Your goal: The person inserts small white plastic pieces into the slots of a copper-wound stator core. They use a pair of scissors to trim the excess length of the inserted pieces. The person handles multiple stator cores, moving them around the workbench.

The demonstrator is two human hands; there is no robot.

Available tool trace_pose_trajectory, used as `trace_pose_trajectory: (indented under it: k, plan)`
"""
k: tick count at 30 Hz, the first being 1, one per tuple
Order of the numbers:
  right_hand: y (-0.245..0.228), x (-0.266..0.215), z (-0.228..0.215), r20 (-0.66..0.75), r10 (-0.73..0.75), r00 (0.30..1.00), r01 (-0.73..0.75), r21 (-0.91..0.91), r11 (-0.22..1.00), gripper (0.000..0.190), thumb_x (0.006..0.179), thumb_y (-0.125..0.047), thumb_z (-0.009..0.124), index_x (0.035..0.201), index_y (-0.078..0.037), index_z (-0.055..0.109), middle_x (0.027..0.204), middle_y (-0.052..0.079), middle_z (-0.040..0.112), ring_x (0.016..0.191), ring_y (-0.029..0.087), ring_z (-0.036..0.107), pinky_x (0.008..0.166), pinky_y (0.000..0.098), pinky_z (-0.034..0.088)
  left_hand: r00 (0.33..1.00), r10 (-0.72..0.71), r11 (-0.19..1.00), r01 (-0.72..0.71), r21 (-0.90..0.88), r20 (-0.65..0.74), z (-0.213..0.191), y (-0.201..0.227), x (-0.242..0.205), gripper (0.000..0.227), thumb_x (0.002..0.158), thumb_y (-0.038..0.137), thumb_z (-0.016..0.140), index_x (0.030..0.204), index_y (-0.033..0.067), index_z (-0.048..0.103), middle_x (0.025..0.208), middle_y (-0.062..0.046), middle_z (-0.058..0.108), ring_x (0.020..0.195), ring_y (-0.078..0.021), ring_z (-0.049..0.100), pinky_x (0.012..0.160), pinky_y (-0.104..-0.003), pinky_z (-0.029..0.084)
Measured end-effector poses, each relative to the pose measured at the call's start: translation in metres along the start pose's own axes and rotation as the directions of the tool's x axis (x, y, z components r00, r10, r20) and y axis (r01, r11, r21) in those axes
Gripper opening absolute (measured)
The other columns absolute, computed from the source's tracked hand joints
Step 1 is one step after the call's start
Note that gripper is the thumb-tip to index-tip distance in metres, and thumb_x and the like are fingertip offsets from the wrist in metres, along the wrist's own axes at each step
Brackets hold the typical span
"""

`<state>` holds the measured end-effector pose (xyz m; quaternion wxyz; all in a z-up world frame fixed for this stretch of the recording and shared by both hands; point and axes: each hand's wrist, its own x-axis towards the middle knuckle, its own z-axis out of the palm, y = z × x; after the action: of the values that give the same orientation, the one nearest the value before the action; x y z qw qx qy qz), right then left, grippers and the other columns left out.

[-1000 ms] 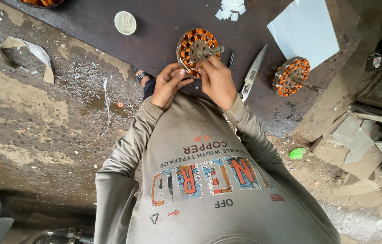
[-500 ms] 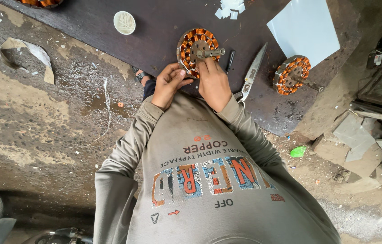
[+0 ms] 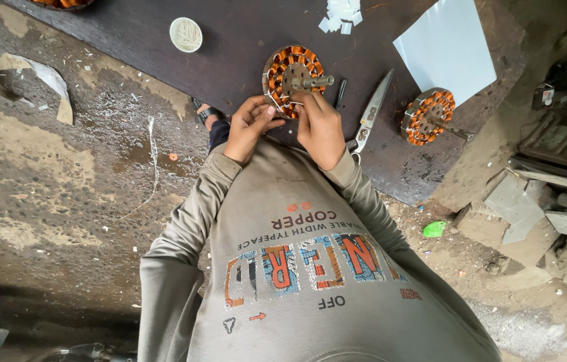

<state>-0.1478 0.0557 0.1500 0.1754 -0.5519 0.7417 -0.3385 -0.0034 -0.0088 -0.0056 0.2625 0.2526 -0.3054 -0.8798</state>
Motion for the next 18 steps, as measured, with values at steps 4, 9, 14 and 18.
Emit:
trace_pose_trajectory:
  k: [4,9,14,18]
  plan:
    - [0.0029,0.0012,0.002,0.004,-0.005,1.0,0.005,-0.02,1.0,0.02,0.094,0.011,0.061,0.111,0.003,0.064,0.111,0.016,0.068,0.092,0.035,0.072,0.076,0.0386,0.058,1.0,-0.006,1.0,0.006,0.002,-0.002,-0.0012,-0.0009,0.0001,0.034,0.106,0.013,0.061,0.135,-0.0037,0.054,0.125,-0.012,0.066,0.117,-0.0188,0.065,0.101,-0.042,0.061]
    - [0.0055,0.0015,0.0027,0.019,-0.037,0.999,0.038,-0.018,0.999,0.019,0.094,0.012,0.061,0.111,0.004,0.064,0.109,0.017,0.067,0.09,0.036,0.071,0.075,0.0402,0.057,1.0,-0.014,1.0,0.014,0.008,-0.005,-0.003,-0.0031,0.0001,0.033,0.107,0.013,0.061,0.135,-0.0038,0.054,0.124,-0.012,0.066,0.117,-0.0189,0.065,0.101,-0.041,0.061]
    - [0.0058,0.004,0.0025,0.036,0.032,0.999,-0.03,-0.042,0.999,0.02,0.094,0.011,0.062,0.112,0.004,0.064,0.106,0.018,0.065,0.09,0.038,0.07,0.074,0.0424,0.056,1.0,-0.017,1.0,0.017,0.004,0.007,-0.0049,-0.0053,0.0016,0.033,0.106,0.013,0.06,0.134,-0.0029,0.054,0.125,-0.012,0.066,0.118,-0.0188,0.065,0.102,-0.041,0.06]
    - [0.0052,0.0031,0.0023,0.046,-0.032,0.998,0.036,-0.101,0.994,0.021,0.091,0.011,0.063,0.111,0.004,0.064,0.106,0.019,0.064,0.09,0.041,0.067,0.074,0.0445,0.054,1.0,-0.014,1.0,0.014,-0.008,0.012,-0.0064,-0.0066,0.001,0.032,0.107,0.012,0.06,0.134,-0.0034,0.054,0.125,-0.013,0.065,0.118,-0.0197,0.065,0.103,-0.042,0.06]
